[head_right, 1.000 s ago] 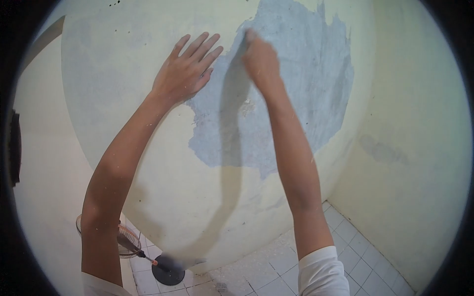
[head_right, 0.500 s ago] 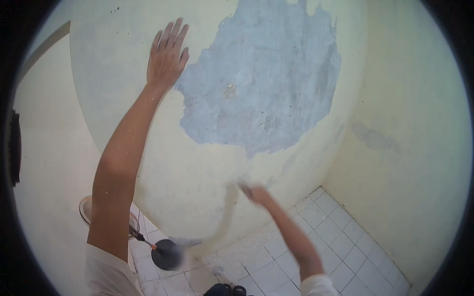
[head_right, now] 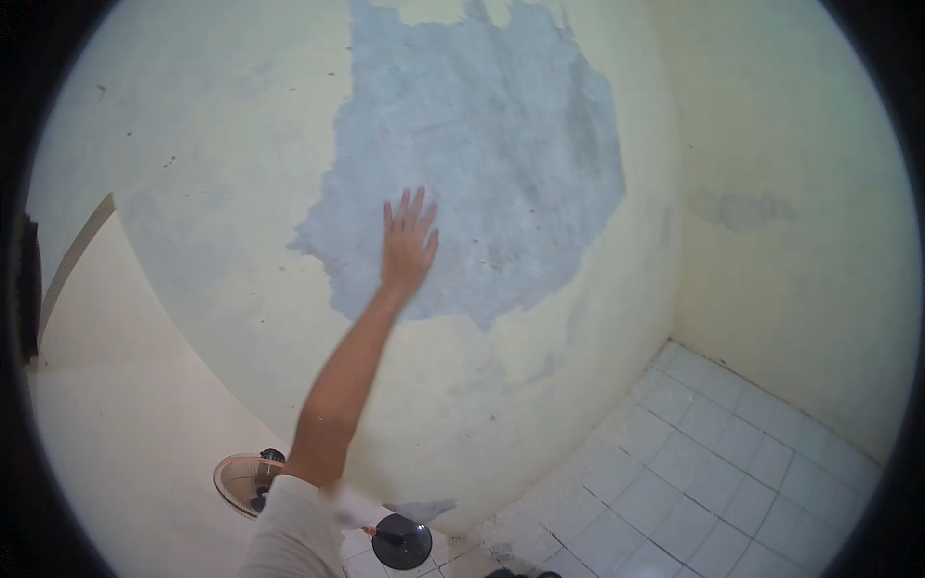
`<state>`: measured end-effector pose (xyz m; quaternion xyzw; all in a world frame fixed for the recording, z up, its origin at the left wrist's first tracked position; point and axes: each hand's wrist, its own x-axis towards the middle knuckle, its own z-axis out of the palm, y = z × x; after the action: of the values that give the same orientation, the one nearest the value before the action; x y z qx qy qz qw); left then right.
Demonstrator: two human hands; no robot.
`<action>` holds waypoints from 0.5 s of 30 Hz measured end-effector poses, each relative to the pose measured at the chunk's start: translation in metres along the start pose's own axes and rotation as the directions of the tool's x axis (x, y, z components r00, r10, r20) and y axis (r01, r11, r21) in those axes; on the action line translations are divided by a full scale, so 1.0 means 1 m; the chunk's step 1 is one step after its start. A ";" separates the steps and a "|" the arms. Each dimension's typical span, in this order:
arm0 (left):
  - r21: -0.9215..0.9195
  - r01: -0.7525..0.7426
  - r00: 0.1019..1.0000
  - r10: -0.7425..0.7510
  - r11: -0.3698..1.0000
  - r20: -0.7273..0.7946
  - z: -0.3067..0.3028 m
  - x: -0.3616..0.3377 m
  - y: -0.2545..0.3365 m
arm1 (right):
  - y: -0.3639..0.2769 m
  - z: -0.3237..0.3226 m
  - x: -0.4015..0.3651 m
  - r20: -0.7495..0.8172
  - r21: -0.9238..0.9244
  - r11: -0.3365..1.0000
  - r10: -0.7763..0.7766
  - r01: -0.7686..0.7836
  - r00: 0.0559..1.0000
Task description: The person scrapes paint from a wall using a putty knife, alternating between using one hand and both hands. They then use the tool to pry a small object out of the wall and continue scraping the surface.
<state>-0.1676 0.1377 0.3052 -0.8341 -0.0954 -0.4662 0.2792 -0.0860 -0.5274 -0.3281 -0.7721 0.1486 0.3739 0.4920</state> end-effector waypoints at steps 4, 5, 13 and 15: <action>-0.595 0.610 0.792 -0.435 0.523 0.430 0.131 -0.173 0.171 | 0.087 -0.012 -0.011 -0.080 0.245 0.944 0.246 -0.220 0.966; -0.545 0.761 0.646 -0.345 0.351 0.681 0.156 -0.237 0.218 | 0.106 -0.005 -0.013 -0.077 0.280 0.925 0.287 -0.256 0.955; 0.594 0.149 -0.641 0.381 -0.790 0.667 0.043 -0.474 0.459 | -0.133 0.185 -0.012 0.235 -0.136 0.398 -0.877 0.907 0.420; 0.408 0.212 -0.359 0.317 -0.888 0.878 0.046 -0.473 0.438 | -0.240 0.203 -0.073 0.444 -0.215 0.495 -0.718 0.842 0.536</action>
<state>-0.2094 -0.1510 -0.2719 0.1636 0.4582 0.0638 0.8713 -0.0801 -0.2474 -0.1678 -0.7712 -0.3780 0.2394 0.4528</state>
